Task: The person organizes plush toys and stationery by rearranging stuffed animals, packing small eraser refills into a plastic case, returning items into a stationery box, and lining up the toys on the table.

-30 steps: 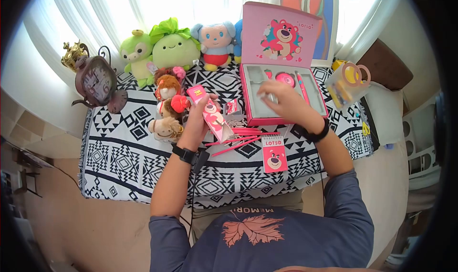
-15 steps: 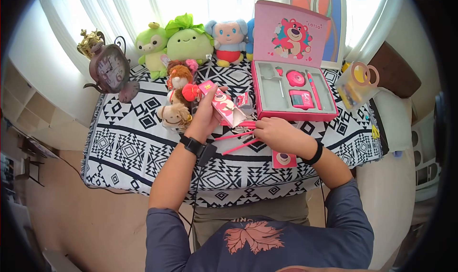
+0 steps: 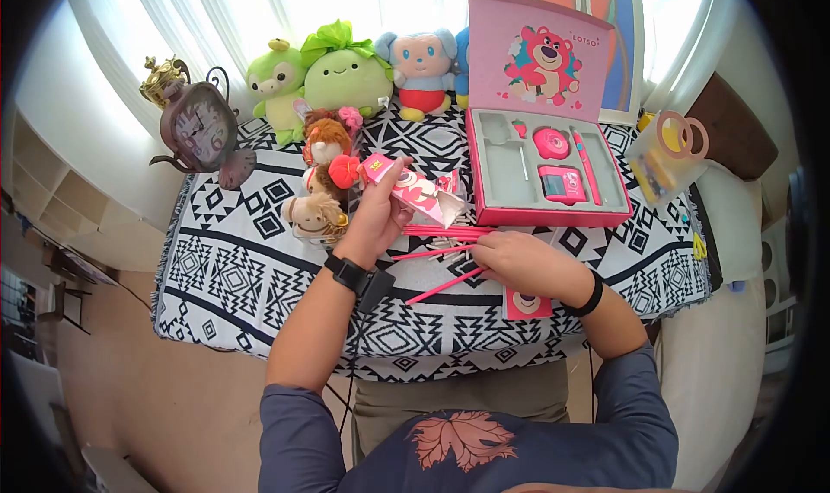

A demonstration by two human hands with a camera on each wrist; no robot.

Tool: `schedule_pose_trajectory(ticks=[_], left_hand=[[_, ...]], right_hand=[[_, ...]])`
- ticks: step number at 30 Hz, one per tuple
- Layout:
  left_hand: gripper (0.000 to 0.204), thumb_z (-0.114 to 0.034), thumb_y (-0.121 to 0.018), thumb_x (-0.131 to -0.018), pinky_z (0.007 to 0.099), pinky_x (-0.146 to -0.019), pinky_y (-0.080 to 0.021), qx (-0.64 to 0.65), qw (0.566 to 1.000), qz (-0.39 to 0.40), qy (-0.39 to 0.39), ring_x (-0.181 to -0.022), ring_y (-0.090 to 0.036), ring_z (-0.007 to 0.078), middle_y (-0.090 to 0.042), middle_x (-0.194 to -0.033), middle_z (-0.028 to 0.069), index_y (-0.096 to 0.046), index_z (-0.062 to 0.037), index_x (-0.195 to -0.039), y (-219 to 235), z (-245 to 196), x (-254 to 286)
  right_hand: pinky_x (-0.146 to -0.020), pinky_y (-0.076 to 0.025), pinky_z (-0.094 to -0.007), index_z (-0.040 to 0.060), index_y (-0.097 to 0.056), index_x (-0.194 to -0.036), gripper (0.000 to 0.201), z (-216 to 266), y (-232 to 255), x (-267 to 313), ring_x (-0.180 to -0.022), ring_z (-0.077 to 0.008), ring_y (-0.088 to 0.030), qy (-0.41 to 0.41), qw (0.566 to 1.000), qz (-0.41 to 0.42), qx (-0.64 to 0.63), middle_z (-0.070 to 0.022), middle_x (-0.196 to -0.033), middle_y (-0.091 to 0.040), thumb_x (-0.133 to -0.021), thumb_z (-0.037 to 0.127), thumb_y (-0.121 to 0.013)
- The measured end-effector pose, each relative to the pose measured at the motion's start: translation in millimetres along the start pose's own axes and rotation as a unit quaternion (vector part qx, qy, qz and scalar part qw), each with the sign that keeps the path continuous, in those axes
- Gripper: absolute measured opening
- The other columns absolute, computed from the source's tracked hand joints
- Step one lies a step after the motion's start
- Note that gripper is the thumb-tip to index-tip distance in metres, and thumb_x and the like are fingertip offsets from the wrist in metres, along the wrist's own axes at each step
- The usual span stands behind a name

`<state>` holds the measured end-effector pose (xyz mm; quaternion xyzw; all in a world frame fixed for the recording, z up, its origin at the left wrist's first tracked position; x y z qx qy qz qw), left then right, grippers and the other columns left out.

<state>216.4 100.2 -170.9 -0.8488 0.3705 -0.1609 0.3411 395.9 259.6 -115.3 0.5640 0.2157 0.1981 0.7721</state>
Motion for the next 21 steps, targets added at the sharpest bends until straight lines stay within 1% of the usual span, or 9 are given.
schedule_pose_trajectory(ticks=[3,8,10,11,12,14,15,18,21], left_hand=[[0.041,-0.031,-0.063,-0.111,0.0166,-0.052,-0.047,-0.007,1.000,-0.028,-0.007,-0.088,-0.071,0.0048,-0.074,-0.107,0.0024,-0.057,-0.0112,-0.146,0,-1,3],[0.046,-0.019,-0.073,-0.105,0.0199,-0.060,-0.050,-0.037,0.995,-0.087,-0.038,-0.091,-0.072,0.0079,-0.071,-0.113,0.0007,-0.053,-0.0126,-0.146,-14,-6,6],[0.042,-0.020,-0.071,-0.107,0.0204,-0.061,-0.051,-0.040,0.996,-0.066,-0.045,-0.087,-0.071,0.0066,-0.072,-0.110,0.0007,-0.054,-0.0098,-0.144,-10,-3,2],[0.042,-0.020,-0.071,-0.107,0.0204,-0.061,-0.051,-0.037,0.996,-0.068,-0.045,-0.087,-0.071,0.0066,-0.072,-0.110,0.0007,-0.054,-0.0098,-0.144,-10,-3,2],[0.044,-0.022,-0.071,-0.107,0.0190,-0.060,-0.049,-0.046,0.996,-0.068,-0.046,-0.082,-0.066,0.0040,-0.071,-0.109,-0.0007,-0.055,-0.0089,-0.146,-11,-4,2],[0.047,-0.025,-0.071,-0.108,0.0176,-0.059,-0.046,-0.047,0.995,-0.068,-0.051,-0.077,-0.062,0.0014,-0.070,-0.107,-0.0022,-0.055,-0.0080,-0.149,-8,-3,0],[0.040,-0.025,-0.070,-0.108,0.0182,-0.059,-0.047,-0.031,0.996,-0.065,-0.051,-0.074,-0.062,0.0017,-0.070,-0.102,-0.0026,-0.059,-0.0076,-0.142,-6,-2,0],[0.033,-0.027,-0.071,-0.108,0.0185,-0.057,-0.048,-0.010,0.995,-0.077,-0.059,-0.067,-0.059,0.0017,-0.068,-0.093,-0.0042,-0.065,-0.0070,-0.133,-10,-3,2],[0.030,-0.028,-0.070,-0.108,0.0176,-0.056,-0.049,-0.011,0.994,-0.084,-0.068,-0.066,-0.059,0.0016,-0.068,-0.090,-0.0049,-0.066,-0.0073,-0.130,-6,-3,0]], right_hand=[[-0.087,-0.054,-0.0458,0.0024,-0.059,-0.102,0.016,-2,-12,0,-0.097,-0.0348,-0.066,-0.006,1.000,0.007,0.009,-0.0139,-0.099,-0.063,-0.093,0.008,-0.072],[-0.088,-0.054,-0.0431,0.0023,-0.061,-0.105,0.012,1,6,1,-0.098,-0.0331,-0.066,0.053,0.998,-0.006,0.027,-0.0121,-0.100,-0.063,-0.097,0.007,-0.068],[-0.087,-0.056,-0.0396,0.0005,-0.062,-0.112,0.011,-9,29,3,-0.095,-0.0315,-0.068,-0.063,0.982,0.018,-0.176,-0.0131,-0.104,-0.066,-0.102,0.005,-0.064],[-0.083,-0.057,-0.0352,-0.0013,-0.062,-0.117,0.014,-15,41,4,-0.088,-0.0246,-0.070,-0.101,0.952,0.011,-0.287,-0.0129,-0.102,-0.069,-0.104,0.001,-0.062],[-0.083,-0.057,-0.0352,-0.0013,-0.062,-0.117,0.014,-19,40,7,-0.088,-0.0246,-0.070,-0.102,0.953,0.015,-0.286,-0.0129,-0.102,-0.069,-0.104,0.001,-0.062],[-0.072,-0.055,-0.0295,-0.0009,-0.061,-0.120,0.019,-35,56,17,-0.079,-0.0129,-0.069,-0.113,0.896,-0.154,-0.401,-0.0094,-0.087,-0.070,-0.102,0.003,-0.065],[-0.062,-0.049,-0.0256,-0.0015,-0.066,-0.116,0.019,-37,63,18,-0.068,-0.0068,-0.060,-0.120,0.910,-0.216,-0.334,-0.0054,-0.077,-0.066,-0.098,0.000,-0.068],[-0.058,-0.046,-0.0251,-0.0028,-0.071,-0.106,0.014,-44,77,29,-0.063,-0.0070,-0.057,-0.128,0.940,-0.261,-0.181,-0.0046,-0.073,-0.066,-0.093,-0.002,-0.068],[-0.058,-0.043,-0.0242,-0.0019,-0.075,-0.102,0.015,-44,84,34,-0.062,-0.0069,-0.057,-0.089,0.932,-0.312,-0.162,-0.0044,-0.072,-0.067,-0.089,-0.004,-0.067]])
Point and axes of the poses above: each hand's wrist, its own x-axis away from the middle knuckle, its own y-axis out of the back of the hand, z = x × y, the point moved 6 cm from there along -x, towards the middle knuckle
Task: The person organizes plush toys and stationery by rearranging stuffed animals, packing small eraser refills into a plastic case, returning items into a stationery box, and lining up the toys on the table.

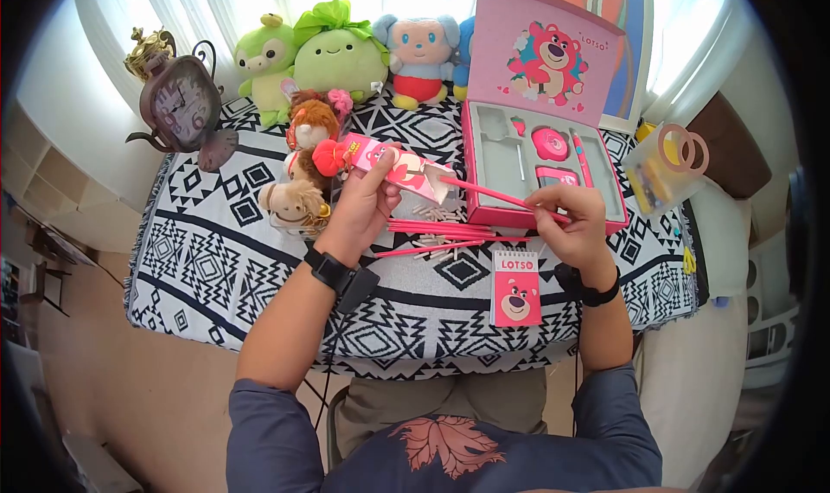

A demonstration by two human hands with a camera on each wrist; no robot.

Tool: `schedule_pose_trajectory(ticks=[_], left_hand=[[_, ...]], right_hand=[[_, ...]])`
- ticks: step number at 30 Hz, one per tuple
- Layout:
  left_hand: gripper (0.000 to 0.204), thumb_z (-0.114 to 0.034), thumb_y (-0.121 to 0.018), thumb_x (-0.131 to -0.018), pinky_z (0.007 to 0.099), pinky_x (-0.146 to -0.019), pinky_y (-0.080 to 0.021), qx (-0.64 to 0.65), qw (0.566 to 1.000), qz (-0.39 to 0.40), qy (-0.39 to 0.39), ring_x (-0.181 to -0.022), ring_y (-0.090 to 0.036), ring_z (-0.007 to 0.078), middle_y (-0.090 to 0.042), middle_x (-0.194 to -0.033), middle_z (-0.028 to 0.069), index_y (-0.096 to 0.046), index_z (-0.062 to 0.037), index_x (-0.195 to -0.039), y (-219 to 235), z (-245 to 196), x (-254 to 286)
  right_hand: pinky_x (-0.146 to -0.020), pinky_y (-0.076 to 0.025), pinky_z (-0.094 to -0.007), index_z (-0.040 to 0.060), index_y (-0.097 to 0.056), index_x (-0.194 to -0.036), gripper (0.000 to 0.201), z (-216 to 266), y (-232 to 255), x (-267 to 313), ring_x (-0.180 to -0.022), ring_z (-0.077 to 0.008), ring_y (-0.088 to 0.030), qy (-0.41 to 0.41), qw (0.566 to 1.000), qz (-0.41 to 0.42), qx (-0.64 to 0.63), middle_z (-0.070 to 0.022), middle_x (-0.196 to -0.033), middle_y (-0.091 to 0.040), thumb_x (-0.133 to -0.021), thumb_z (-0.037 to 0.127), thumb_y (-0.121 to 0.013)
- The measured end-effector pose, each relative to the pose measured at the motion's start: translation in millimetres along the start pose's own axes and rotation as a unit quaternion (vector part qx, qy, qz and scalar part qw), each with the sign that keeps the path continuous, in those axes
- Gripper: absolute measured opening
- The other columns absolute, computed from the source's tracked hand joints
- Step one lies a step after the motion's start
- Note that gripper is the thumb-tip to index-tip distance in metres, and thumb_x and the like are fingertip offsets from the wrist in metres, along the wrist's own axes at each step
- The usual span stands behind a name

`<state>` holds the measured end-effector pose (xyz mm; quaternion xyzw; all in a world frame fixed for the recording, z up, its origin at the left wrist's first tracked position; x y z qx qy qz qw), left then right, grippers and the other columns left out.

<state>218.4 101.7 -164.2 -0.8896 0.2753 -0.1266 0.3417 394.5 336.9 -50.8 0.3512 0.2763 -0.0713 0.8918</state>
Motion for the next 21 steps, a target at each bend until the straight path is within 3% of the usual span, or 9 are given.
schedule_pose_trajectory(ticks=[5,7,8,11,12,13,15,16,21], left_hand=[[0.024,-0.030,-0.069,-0.109,0.0165,-0.060,-0.058,-0.006,1.000,0.015,0.025,-0.069,-0.067,0.0020,-0.073,-0.091,-0.0031,-0.069,-0.0084,-0.117,-2,3,1],[0.024,-0.032,-0.068,-0.109,0.0167,-0.061,-0.060,-0.009,0.999,0.018,0.048,-0.071,-0.069,0.0028,-0.074,-0.092,-0.0021,-0.069,-0.0083,-0.115,-12,6,7],[0.025,-0.033,-0.068,-0.109,0.0170,-0.062,-0.061,-0.012,0.997,0.022,0.071,-0.073,-0.071,0.0035,-0.076,-0.092,-0.0010,-0.069,-0.0083,-0.114,-17,8,10],[0.027,-0.034,-0.066,-0.110,0.0165,-0.062,-0.062,0.040,0.993,0.047,0.097,-0.074,-0.072,0.0049,-0.076,-0.092,-0.0004,-0.069,-0.0078,-0.112,-19,11,10],[0.027,-0.034,-0.066,-0.110,0.0165,-0.062,-0.062,0.039,0.993,0.046,0.100,-0.074,-0.072,0.0049,-0.076,-0.092,-0.0004,-0.069,-0.0078,-0.112,-17,12,10],[0.027,-0.034,-0.066,-0.110,0.0165,-0.063,-0.062,0.065,0.991,0.050,0.106,-0.075,-0.073,0.0052,-0.076,-0.091,-0.0003,-0.069,-0.0075,-0.112,-15,14,9],[0.028,-0.035,-0.065,-0.110,0.0165,-0.064,-0.063,0.090,0.988,0.055,0.111,-0.076,-0.073,0.0055,-0.076,-0.091,-0.0002,-0.069,-0.0072,-0.111,-12,18,7],[0.029,-0.035,-0.064,-0.111,0.0160,-0.064,-0.063,0.107,0.986,0.062,0.115,-0.077,-0.073,0.0055,-0.076,-0.091,-0.0002,-0.069,-0.0069,-0.112,-10,20,6],[0.031,-0.037,-0.059,-0.113,0.0160,-0.066,-0.065,0.154,0.978,0.065,0.122,-0.079,-0.074,0.0064,-0.076,-0.094,0.0006,-0.069,-0.0069,-0.114,-13,18,7]], right_hand=[[-0.063,-0.050,-0.0259,-0.0010,-0.077,-0.115,0.027,4,-15,2,-0.070,-0.0100,-0.063,0.006,0.999,0.002,-0.037,-0.0065,-0.087,-0.074,-0.090,-0.006,-0.069],[-0.078,-0.059,-0.0294,-0.0005,-0.066,-0.140,0.048,16,-32,-4,-0.088,-0.0142,-0.070,-0.014,0.996,0.066,-0.066,-0.0109,-0.114,-0.076,-0.093,-0.007,-0.070],[-0.092,-0.060,-0.0326,0.0042,-0.047,-0.160,0.069,16,-44,-2,-0.104,-0.0179,-0.072,-0.056,0.977,0.111,-0.171,-0.0131,-0.133,-0.072,-0.096,-0.005,-0.071],[-0.093,-0.060,-0.0336,0.0092,-0.039,-0.164,0.079,17,-47,0,-0.106,-0.0193,-0.073,-0.071,0.964,0.105,-0.235,-0.0133,-0.136,-0.072,-0.094,-0.005,-0.074],[-0.086,-0.061,-0.0344,0.0066,-0.058,-0.147,0.055,11,-46,3,-0.098,-0.0168,-0.074,-0.098,0.958,0.062,-0.261,-0.0109,-0.122,-0.077,-0.095,-0.003,-0.074],[-0.086,-0.061,-0.0344,0.0066,-0.058,-0.147,0.055,10,-42,2,-0.098,-0.0168,-0.074,-0.099,0.958,0.060,-0.262,-0.0109,-0.122,-0.077,-0.095,-0.003,-0.074],[-0.079,-0.060,-0.0312,0.0023,-0.070,-0.124,0.028,0,-46,5,-0.090,-0.0171,-0.075,-0.155,0.961,0.228,-0.021,-0.0104,-0.104,-0.079,-0.096,-0.003,-0.073],[-0.069,-0.057,-0.0337,0.0032,-0.073,-0.103,0.010,7,-49,2,-0.076,-0.0223,-0.075,-0.077,0.973,0.212,0.038,-0.0091,-0.087,-0.076,-0.093,0.005,-0.077],[-0.068,-0.057,-0.0422,0.0035,-0.068,-0.097,0.018,-9,-73,18,-0.078,-0.0340,-0.070,0.036,0.945,0.240,0.217,-0.0118,-0.086,-0.069,-0.085,0.010,-0.079]])
Point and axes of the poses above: each hand's wrist, its own x-axis away from the middle knuckle, its own y-axis out of the back of the hand, z = x × y, the point moved 6 cm from there along -x, towards the middle knuckle
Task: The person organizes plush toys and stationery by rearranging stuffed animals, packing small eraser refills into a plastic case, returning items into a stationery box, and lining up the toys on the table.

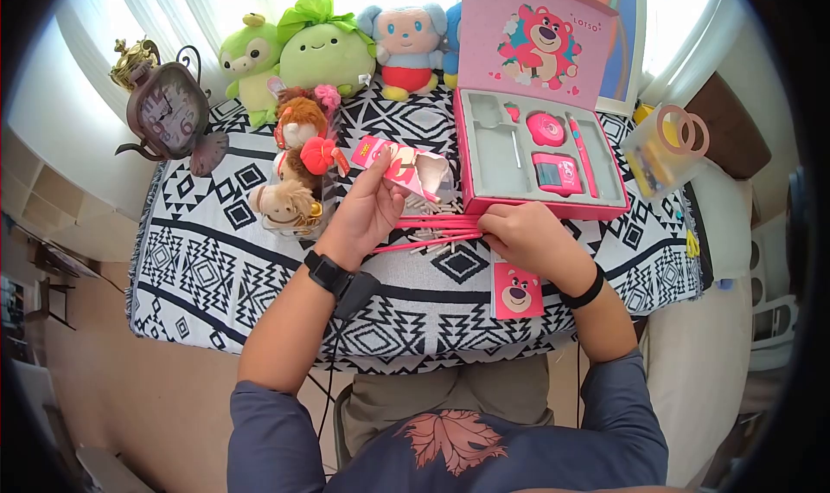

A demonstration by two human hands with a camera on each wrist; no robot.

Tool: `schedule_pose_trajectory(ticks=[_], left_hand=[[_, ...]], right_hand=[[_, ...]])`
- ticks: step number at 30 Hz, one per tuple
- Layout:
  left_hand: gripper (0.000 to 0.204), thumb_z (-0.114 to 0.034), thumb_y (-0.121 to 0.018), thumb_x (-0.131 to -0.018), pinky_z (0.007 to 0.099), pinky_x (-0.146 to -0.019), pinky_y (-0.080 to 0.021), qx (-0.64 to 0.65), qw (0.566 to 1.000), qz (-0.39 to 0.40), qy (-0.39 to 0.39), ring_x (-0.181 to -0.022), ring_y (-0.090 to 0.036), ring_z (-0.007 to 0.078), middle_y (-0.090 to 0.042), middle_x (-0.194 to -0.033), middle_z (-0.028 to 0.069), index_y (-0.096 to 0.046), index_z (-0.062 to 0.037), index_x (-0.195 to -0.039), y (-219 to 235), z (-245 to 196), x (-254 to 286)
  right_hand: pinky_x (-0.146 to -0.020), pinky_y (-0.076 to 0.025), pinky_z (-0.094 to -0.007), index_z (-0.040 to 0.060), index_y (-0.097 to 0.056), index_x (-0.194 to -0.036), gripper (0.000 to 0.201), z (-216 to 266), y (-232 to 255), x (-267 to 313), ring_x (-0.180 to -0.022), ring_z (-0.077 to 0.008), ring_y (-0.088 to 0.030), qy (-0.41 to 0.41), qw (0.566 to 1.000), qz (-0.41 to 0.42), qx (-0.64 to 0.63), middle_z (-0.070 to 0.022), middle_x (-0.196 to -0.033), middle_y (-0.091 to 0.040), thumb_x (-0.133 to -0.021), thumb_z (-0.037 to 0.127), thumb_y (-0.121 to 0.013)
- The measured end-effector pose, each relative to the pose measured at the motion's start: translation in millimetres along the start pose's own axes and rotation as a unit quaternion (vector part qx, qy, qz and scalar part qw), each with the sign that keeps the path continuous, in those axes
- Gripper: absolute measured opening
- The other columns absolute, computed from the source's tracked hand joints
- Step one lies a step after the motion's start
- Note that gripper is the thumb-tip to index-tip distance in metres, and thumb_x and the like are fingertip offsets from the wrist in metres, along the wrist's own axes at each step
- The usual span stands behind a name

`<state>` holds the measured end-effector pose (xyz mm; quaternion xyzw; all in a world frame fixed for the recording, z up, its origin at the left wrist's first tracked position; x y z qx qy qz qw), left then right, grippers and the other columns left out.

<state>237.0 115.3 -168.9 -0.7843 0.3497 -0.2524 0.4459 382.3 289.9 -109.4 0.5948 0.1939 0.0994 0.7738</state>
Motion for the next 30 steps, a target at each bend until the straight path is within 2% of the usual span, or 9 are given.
schedule_pose_trajectory(ticks=[2,9,11,12,15,18,24,28,30], left_hand=[[0.032,-0.037,-0.057,-0.114,0.0173,-0.066,-0.066,0.027,1.000,-0.008,0.006,-0.080,-0.075,0.0083,-0.077,-0.100,0.0019,-0.068,-0.0070,-0.119,-1,-1,1],[0.029,-0.035,-0.059,-0.113,0.0216,-0.071,-0.067,0.046,0.999,0.011,0.006,-0.088,-0.077,0.0103,-0.077,-0.108,0.0031,-0.066,-0.0081,-0.124,3,-2,-1],[0.028,-0.029,-0.059,-0.113,0.0285,-0.085,-0.065,-0.024,0.999,-0.025,-0.040,-0.102,-0.077,0.0134,-0.076,-0.123,0.0057,-0.064,-0.0079,-0.131,7,-6,0],[0.028,-0.029,-0.059,-0.113,0.0285,-0.085,-0.065,-0.025,0.998,-0.025,-0.042,-0.102,-0.077,0.0134,-0.076,-0.123,0.0057,-0.064,-0.0079,-0.131,11,-7,-1],[0.026,-0.026,-0.059,-0.113,0.0337,-0.090,-0.065,-0.134,0.988,0.018,-0.077,-0.106,-0.075,0.0163,-0.075,-0.120,0.0051,-0.062,-0.0071,-0.130,11,-15,-2],[0.024,-0.024,-0.063,-0.110,0.0361,-0.090,-0.067,-0.211,0.973,0.001,-0.095,-0.105,-0.077,0.0187,-0.075,-0.119,0.0077,-0.061,-0.0063,-0.126,-5,-13,3],[0.023,-0.022,-0.061,-0.112,0.0390,-0.096,-0.067,-0.185,0.978,0.000,-0.096,-0.111,-0.076,0.0211,-0.074,-0.121,0.0088,-0.060,-0.0040,-0.126,-17,-5,5],[0.024,-0.015,-0.067,-0.108,0.0374,-0.096,-0.067,-0.237,0.967,-0.005,-0.094,-0.111,-0.076,0.0203,-0.073,-0.122,0.0085,-0.061,-0.0027,-0.128,-20,-2,5],[0.026,-0.013,-0.070,-0.106,0.0368,-0.095,-0.067,-0.265,0.960,-0.001,-0.086,-0.111,-0.076,0.0199,-0.073,-0.122,0.0088,-0.062,-0.0019,-0.128,-23,2,7]], right_hand=[[-0.067,-0.056,-0.0426,0.0033,-0.067,-0.097,0.017,-1,-6,0,-0.077,-0.0328,-0.069,-0.003,0.998,-0.009,0.069,-0.0114,-0.088,-0.065,-0.084,0.007,-0.076],[-0.067,-0.056,-0.0426,0.0023,-0.067,-0.097,0.018,1,-2,1,-0.077,-0.0321,-0.068,0.022,0.997,-0.037,0.065,-0.0110,-0.088,-0.064,-0.081,0.006,-0.075],[-0.064,-0.055,-0.0372,0.0014,-0.070,-0.102,0.022,8,23,-2,-0.074,-0.0270,-0.068,0.066,0.993,-0.101,-0.019,-0.0092,-0.088,-0.065,-0.080,0.000,-0.075],[-0.064,-0.055,-0.0372,0.0014,-0.070,-0.102,0.022,13,32,-2,-0.074,-0.0270,-0.068,0.068,0.992,-0.102,-0.019,-0.0092,-0.088,-0.065,-0.080,0.000,-0.075],[-0.061,-0.049,-0.0274,-0.0011,-0.072,-0.112,0.028,7,48,2,-0.069,-0.0113,-0.062,0.000,0.965,-0.091,-0.245,-0.0057,-0.088,-0.064,-0.086,-0.009,-0.069],[-0.059,-0.050,-0.0293,-0.0017,-0.073,-0.113,0.025,6,54,1,-0.068,-0.0116,-0.061,0.009,0.930,-0.146,-0.337,-0.0042,-0.089,-0.065,-0.089,-0.004,-0.070],[-0.054,-0.042,-0.0266,-0.0016,-0.075,-0.111,0.018,1,40,-2,-0.060,-0.0081,-0.055,-0.102,0.956,-0.144,-0.236,-0.0038,-0.083,-0.068,-0.093,0.001,-0.075],[-0.054,-0.040,-0.0267,-0.0004,-0.076,-0.107,0.015,-11,26,2,-0.057,-0.0058,-0.053,-0.162,0.938,-0.121,-0.281,-0.0023,-0.078,-0.068,-0.094,0.005,-0.079],[-0.056,-0.049,-0.0268,-0.0013,-0.077,-0.106,0.016,-13,19,1,-0.066,-0.0050,-0.058,-0.125,0.927,-0.101,-0.338,-0.0049,-0.096,-0.073,-0.093,0.008,-0.082]])
Point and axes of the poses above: each hand's wrist, its own x-axis away from the middle knuckle, its own y-axis out of the back of the hand, z = x × y, the point moved 6 cm from there along -x, towards the middle knuckle
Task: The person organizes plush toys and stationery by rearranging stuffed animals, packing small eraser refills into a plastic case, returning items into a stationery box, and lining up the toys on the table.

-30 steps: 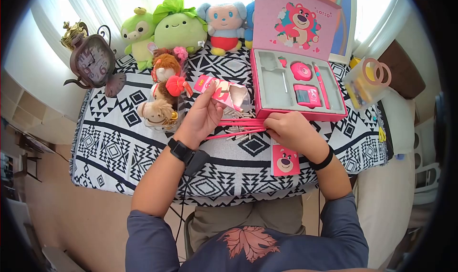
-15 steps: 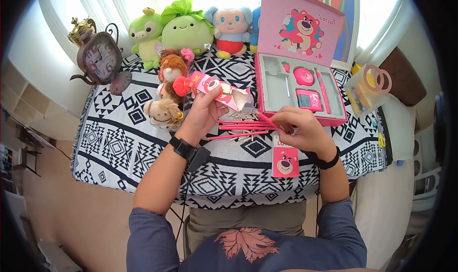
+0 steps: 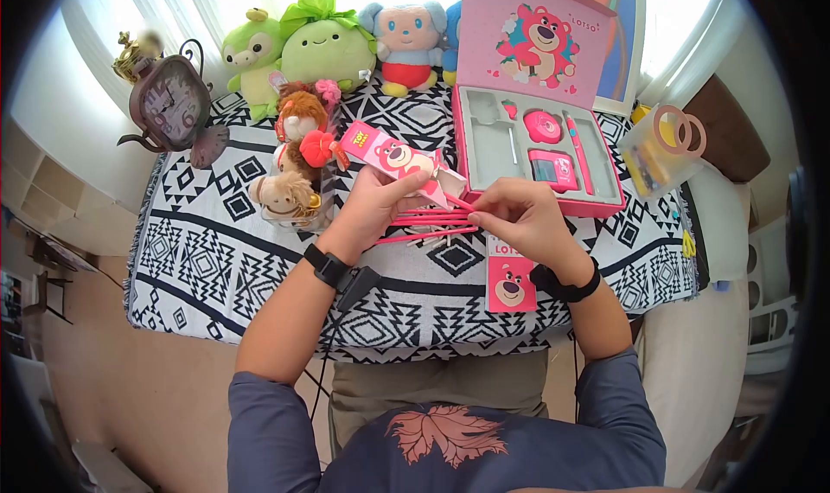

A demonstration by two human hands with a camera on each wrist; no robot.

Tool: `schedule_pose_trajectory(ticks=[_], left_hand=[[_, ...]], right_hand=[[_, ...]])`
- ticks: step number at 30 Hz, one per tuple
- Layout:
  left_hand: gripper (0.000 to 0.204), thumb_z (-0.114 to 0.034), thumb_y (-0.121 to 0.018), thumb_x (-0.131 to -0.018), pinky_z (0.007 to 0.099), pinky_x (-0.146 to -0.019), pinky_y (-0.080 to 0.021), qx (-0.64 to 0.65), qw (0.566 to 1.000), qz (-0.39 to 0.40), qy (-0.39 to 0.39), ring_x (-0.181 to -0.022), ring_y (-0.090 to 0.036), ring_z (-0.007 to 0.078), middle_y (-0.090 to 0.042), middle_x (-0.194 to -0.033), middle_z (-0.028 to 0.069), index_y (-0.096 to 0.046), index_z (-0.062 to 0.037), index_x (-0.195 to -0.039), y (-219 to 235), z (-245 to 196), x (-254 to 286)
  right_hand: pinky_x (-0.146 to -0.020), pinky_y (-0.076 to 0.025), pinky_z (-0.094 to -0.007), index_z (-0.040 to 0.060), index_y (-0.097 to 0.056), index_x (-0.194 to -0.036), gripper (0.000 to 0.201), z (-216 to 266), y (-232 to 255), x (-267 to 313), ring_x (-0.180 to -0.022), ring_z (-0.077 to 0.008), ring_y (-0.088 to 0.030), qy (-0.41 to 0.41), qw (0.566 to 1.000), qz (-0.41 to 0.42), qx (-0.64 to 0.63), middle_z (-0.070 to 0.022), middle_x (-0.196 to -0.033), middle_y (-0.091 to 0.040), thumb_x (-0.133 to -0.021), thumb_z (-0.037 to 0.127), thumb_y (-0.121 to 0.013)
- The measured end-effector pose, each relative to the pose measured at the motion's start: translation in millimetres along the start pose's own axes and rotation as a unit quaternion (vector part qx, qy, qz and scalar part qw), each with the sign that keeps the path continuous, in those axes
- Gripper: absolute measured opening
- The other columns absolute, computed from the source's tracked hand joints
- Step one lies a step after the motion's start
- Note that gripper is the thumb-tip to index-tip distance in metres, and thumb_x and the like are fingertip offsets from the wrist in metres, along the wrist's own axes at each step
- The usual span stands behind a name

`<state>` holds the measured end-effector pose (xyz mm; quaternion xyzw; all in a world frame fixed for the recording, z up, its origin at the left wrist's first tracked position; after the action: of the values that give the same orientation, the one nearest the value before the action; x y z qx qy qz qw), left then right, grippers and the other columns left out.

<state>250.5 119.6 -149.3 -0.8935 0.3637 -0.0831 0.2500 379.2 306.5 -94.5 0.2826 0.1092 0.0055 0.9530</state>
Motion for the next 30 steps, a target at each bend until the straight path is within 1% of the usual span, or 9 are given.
schedule_pose_trajectory(ticks=[3,7,11,13,19,20,22,23,30], left_hand=[[0.027,-0.012,-0.073,-0.104,0.0346,-0.094,-0.067,0.024,0.999,0.018,0.028,-0.108,-0.077,0.0200,-0.074,-0.122,0.0106,-0.063,-0.0001,-0.126,-9,-2,5],[0.027,-0.014,-0.072,-0.105,0.0304,-0.094,-0.066,0.109,0.994,0.015,0.020,-0.105,-0.078,0.0182,-0.075,-0.118,0.0099,-0.063,-0.0010,-0.127,1,1,-1],[0.030,-0.016,-0.073,-0.104,0.0300,-0.094,-0.066,0.134,0.991,0.010,0.024,-0.106,-0.077,0.0175,-0.074,-0.119,0.0092,-0.063,-0.0019,-0.128,2,4,-2],[0.030,-0.016,-0.072,-0.104,0.0303,-0.095,-0.066,0.106,0.993,0.033,0.046,-0.109,-0.076,0.0177,-0.073,-0.122,0.0086,-0.063,-0.0029,-0.129,-4,7,0],[0.029,-0.017,-0.065,-0.109,0.0323,-0.100,-0.064,0.133,0.989,0.059,0.037,-0.113,-0.075,0.0199,-0.072,-0.126,0.0116,-0.060,-0.0005,-0.132,-6,6,0],[0.029,-0.017,-0.062,-0.111,0.0328,-0.101,-0.064,0.166,0.983,0.071,0.025,-0.116,-0.075,0.0214,-0.071,-0.127,0.0137,-0.058,0.0016,-0.133,-5,2,-1],[0.026,-0.017,-0.060,-0.112,0.0305,-0.098,-0.064,0.198,0.978,0.067,0.020,-0.114,-0.075,0.0196,-0.072,-0.126,0.0113,-0.060,-0.0002,-0.132,2,4,-3],[0.024,-0.018,-0.062,-0.111,0.0285,-0.096,-0.065,0.238,0.969,0.063,0.016,-0.110,-0.075,0.0176,-0.074,-0.122,0.0100,-0.062,-0.0012,-0.129,4,3,-4],[0.022,-0.021,-0.062,-0.110,0.0277,-0.091,-0.064,0.258,0.965,0.051,0.018,-0.105,-0.076,0.0153,-0.076,-0.117,0.0076,-0.065,-0.0044,-0.124,5,-1,-2]], right_hand=[[-0.079,-0.062,-0.0298,-0.0030,-0.076,-0.116,0.026,10,-7,-2,-0.091,-0.0119,-0.070,-0.005,0.980,0.014,-0.196,-0.0106,-0.122,-0.070,-0.093,0.006,-0.082],[-0.113,-0.055,-0.0413,-0.0060,-0.063,-0.138,0.044,11,-5,-5,-0.135,-0.0283,-0.064,0.078,0.898,0.068,-0.428,-0.0182,-0.140,-0.062,-0.097,0.005,-0.075],[-0.112,-0.055,-0.0390,-0.0055,-0.063,-0.135,0.037,12,-11,-4,-0.135,-0.0258,-0.064,0.046,0.889,0.063,-0.452,-0.0171,-0.140,-0.063,-0.103,0.010,-0.070],[-0.098,-0.061,-0.0326,-0.0045,-0.065,-0.128,0.028,-1,-15,-5,-0.117,-0.0194,-0.072,0.030,0.936,-0.009,-0.351,-0.0127,-0.125,-0.070,-0.106,0.011,-0.068],[-0.064,-0.055,-0.0288,-0.0028,-0.070,-0.108,0.016,-16,-13,-4,-0.076,-0.0129,-0.067,-0.090,0.963,0.053,-0.247,-0.0027,-0.090,-0.069,-0.101,0.010,-0.076],[-0.064,-0.055,-0.0288,-0.0028,-0.070,-0.108,0.016,-13,-13,-4,-0.076,-0.0129,-0.067,-0.091,0.964,0.054,-0.245,-0.0027,-0.090,-0.069,-0.101,0.010,-0.076],[-0.065,-0.055,-0.0311,-0.0017,-0.071,-0.102,0.012,12,-17,-5,-0.074,-0.0161,-0.069,0.092,0.986,0.098,0.098,-0.0064,-0.090,-0.072,-0.098,0.008,-0.076],[-0.069,-0.056,-0.0360,0.0013,-0.071,-0.105,0.018,8,-21,-3,-0.079,-0.0239,-0.071,0.134,0.978,0.098,0.125,-0.0094,-0.092,-0.071,-0.091,0.008,-0.080],[-0.075,-0.057,-0.0406,0.0026,-0.072,-0.107,0.022,-1,-34,3,-0.084,-0.0313,-0.070,0.127,0.945,0.103,0.284,-0.0123,-0.094,-0.070,-0.087,0.009,-0.081]])
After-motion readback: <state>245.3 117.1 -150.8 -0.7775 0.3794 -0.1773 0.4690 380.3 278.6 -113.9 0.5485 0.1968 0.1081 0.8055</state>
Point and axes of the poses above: each hand's wrist, its own x-axis away from the middle knuckle, its own y-axis out of the back of the hand, z = x × y, the point moved 6 cm from there along -x, towards the middle knuckle
